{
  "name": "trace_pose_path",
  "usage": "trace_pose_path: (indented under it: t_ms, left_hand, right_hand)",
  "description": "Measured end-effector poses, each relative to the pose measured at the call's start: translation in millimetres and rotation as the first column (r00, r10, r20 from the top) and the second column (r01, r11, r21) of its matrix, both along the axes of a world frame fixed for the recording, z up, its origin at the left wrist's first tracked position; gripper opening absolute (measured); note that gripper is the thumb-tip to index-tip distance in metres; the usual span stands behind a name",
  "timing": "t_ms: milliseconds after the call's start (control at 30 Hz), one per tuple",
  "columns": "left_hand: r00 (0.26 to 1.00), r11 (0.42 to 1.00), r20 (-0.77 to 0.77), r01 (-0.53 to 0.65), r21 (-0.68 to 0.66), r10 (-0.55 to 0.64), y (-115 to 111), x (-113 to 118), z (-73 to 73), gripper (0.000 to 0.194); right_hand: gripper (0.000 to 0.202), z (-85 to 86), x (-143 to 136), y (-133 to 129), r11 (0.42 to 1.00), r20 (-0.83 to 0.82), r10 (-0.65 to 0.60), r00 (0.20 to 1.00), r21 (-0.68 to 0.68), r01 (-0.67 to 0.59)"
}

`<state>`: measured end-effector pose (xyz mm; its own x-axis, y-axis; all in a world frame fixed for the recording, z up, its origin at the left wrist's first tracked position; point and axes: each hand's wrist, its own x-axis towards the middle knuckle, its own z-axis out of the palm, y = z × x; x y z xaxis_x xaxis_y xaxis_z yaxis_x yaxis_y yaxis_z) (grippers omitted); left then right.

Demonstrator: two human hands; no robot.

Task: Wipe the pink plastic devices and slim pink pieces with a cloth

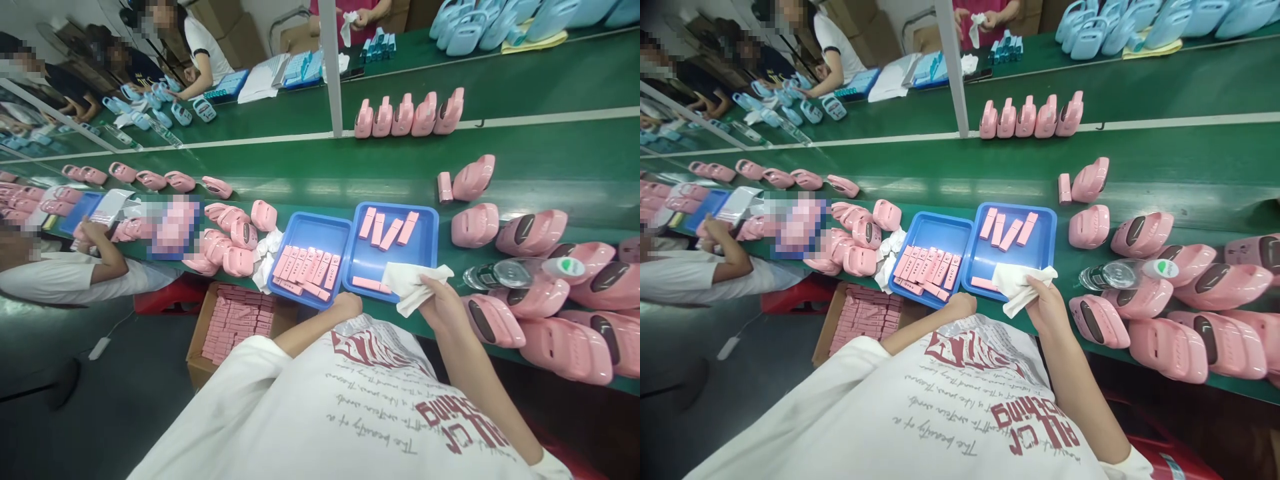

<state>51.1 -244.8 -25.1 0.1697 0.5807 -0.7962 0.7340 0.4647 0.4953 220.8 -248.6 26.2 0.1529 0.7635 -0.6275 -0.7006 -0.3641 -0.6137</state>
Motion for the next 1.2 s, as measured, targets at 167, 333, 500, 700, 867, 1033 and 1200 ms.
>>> trace_pose_path:
  t_ms: [167,333,500,700,867,1033,1200]
  left_hand:
    - [1.0,1.0,0.03,-0.003,-0.014,0.004,4.1,-57.4,26.6,0.033]
    - [0.844,0.938,0.453,-0.344,0.046,0.287,7.2,-93.7,67.5,0.044]
    - [0.39,0.804,0.832,-0.584,-0.108,0.395,0.6,-71.8,101.8,0.053]
    - [0.32,0.837,0.877,-0.526,-0.149,0.357,-9.0,-48.7,120.3,0.058]
    - [0.297,0.856,0.871,-0.466,-0.226,0.391,-10.7,-35.6,120.2,0.081]
    - [0.322,0.87,0.872,-0.451,-0.2,0.368,-11.7,-26.3,120.5,0.095]
    - [0.242,0.837,0.843,-0.411,-0.36,0.481,-5.0,-26.0,128.0,0.097]
  right_hand:
    - [0.031,-4.5,0.1,-3.2,1.0,0.01,-0.002,1.0,0.011,0.002]
    - [0.032,-5.7,0.1,-1.8,0.999,0.011,-0.037,0.999,0.026,0.037]
    - [0.032,-0.1,-6.6,2.2,0.997,0.016,0.014,1.0,0.07,-0.016]
    - [0.033,30.7,-25.8,7.9,0.966,0.102,-0.076,0.992,0.256,0.048]
    - [0.034,62.0,-48.4,13.5,0.691,0.585,0.015,0.811,0.58,-0.431]
    - [0.043,50.9,-57.6,12.7,0.294,0.806,-0.365,0.466,0.575,-0.764]
    - [0.038,29.5,-52.3,3.7,-0.006,0.816,-0.383,0.434,0.468,-0.884]
